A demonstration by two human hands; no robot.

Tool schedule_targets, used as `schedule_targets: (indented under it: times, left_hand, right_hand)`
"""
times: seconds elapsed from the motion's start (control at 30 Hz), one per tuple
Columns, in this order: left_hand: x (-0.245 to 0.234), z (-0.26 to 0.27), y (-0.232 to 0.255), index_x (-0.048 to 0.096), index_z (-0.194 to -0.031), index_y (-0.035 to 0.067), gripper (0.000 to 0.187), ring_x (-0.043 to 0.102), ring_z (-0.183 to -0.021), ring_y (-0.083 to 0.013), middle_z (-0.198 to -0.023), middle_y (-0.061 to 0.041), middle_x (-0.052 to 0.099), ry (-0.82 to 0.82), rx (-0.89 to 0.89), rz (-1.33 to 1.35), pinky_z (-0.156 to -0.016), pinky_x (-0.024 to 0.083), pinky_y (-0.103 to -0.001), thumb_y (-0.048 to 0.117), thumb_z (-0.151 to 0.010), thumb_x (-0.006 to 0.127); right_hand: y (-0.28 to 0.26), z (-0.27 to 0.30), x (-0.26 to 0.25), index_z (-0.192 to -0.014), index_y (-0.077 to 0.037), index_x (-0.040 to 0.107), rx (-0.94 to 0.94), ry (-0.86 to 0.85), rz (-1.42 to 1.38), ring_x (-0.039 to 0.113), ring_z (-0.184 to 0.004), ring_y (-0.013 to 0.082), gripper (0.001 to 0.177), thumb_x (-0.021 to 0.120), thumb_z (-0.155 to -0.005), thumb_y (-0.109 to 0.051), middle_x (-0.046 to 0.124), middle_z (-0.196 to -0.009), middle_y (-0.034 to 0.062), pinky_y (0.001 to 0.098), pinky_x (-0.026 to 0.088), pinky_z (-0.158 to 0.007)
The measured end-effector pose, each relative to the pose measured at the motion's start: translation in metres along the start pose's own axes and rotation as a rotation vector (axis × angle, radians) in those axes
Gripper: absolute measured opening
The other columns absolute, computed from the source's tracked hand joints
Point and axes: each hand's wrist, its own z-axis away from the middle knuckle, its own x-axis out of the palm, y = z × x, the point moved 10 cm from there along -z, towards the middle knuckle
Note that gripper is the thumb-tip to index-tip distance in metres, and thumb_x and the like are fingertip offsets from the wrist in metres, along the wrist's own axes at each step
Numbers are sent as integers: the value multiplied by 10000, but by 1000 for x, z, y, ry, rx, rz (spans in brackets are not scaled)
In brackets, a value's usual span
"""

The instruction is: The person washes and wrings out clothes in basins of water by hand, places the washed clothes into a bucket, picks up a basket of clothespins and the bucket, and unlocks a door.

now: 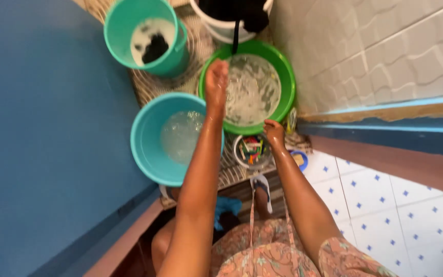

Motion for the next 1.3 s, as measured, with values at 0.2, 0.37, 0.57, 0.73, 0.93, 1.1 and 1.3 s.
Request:
schedule_targets:
  times: [0.2,0.37,0.57,0.73,0.93,1.1,1.3]
  left_hand:
    - [-37,214,-170,658,-1179,-6,381,719,-950,-238,-1030,-133,739,16,-352,-548,-834,570,-369,270,-922,712]
    - [-83,260,-225,539,-1230,-165,721,595,-1119,-492,-1198,-379,606,101,-436,-1113,-959,515,-517,252,-739,861]
    - [-123,266,-267,485,-1371,-72,677,590,-1197,-444,-1291,-301,602,100,-577,-1250,-981,513,-514,218,-822,757]
    - [-159,273,-246,559,-1362,13,505,648,-1105,-444,-1250,-261,663,150,-449,-1362,-937,538,-524,182,-905,691]
    - [-151,304,-186,604,-1269,4,535,678,-967,-449,-1082,-259,706,-3,-220,-993,-863,550,-495,135,-770,746]
    - [-95,301,-55,607,-1194,-32,368,668,-952,-388,-1066,-228,680,99,-95,-669,-855,519,-472,55,-842,666]
    - [-95,288,88,581,-1040,-5,143,611,-772,-310,-869,-168,657,357,-83,-597,-747,532,-391,61,-915,601]
  right_hand:
    - [52,29,-28,-1031,101,644,26,144,748,638,-1037,515,263,696,-834,-64,667,-1051,347,522,506,-922]
    - [44,48,-17,-1234,72,550,-114,115,849,566,-1143,549,448,661,-803,23,597,-1209,362,547,471,-982]
    - [71,58,-16,-1351,60,443,-100,55,1016,584,-1101,543,615,671,-780,65,554,-1262,345,564,483,-944]
    - [117,71,-20,-1307,68,450,128,6,1070,669,-1032,492,545,688,-827,-31,619,-1216,324,530,553,-896]
    - [111,105,-46,-1097,-13,667,-22,-32,895,686,-977,426,339,795,-803,-124,728,-1027,256,483,545,-823]
    - [9,137,-56,-1113,-8,685,-240,-90,399,693,-851,211,297,693,-816,-16,744,-945,137,323,543,-780]
    - [-191,227,16,-1149,40,609,-855,66,664,605,-978,347,428,840,-806,-70,637,-1053,204,435,491,-881]
